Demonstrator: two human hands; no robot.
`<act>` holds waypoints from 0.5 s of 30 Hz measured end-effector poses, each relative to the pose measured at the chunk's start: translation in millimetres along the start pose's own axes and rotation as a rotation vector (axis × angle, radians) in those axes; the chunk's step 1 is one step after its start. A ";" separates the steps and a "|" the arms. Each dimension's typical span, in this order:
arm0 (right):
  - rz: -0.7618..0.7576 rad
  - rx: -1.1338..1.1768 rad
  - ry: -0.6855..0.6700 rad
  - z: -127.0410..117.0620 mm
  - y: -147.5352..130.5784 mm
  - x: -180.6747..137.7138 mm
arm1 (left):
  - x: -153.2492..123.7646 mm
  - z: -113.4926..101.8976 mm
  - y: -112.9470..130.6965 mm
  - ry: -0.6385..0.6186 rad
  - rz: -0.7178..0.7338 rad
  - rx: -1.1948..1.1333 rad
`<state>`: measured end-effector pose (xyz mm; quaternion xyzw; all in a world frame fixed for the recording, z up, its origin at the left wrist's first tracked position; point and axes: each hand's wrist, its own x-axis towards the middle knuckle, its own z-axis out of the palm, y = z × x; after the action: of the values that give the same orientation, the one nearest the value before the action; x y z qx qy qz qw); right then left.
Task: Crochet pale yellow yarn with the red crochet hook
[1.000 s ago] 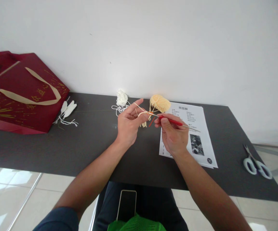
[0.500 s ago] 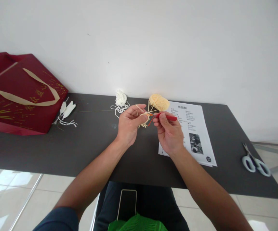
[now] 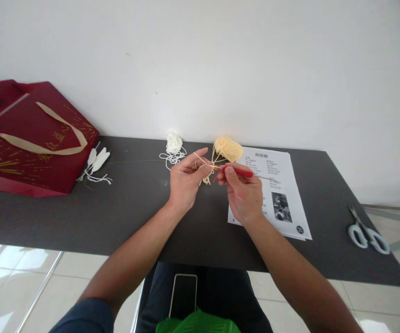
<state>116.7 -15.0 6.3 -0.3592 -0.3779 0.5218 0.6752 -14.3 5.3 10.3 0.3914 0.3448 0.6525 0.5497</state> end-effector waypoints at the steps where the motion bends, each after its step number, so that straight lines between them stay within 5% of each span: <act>1: -0.033 -0.052 0.002 -0.6 0.6 -1.5 | 0.1 0.1 -0.9 0.005 -0.007 -0.001; 9: -0.531 -0.585 -0.098 -6.5 0.0 -13.9 | 3.6 1.7 1.2 0.047 -0.228 -0.202; 15: -0.436 -0.488 -0.099 -10.5 3.8 -8.2 | 3.7 3.4 8.8 0.013 -0.364 -0.296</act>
<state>123.0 -23.2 -2.9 -0.3953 -0.5921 0.2760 0.6457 -15.5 7.6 20.1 0.2335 0.3137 0.5887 0.7075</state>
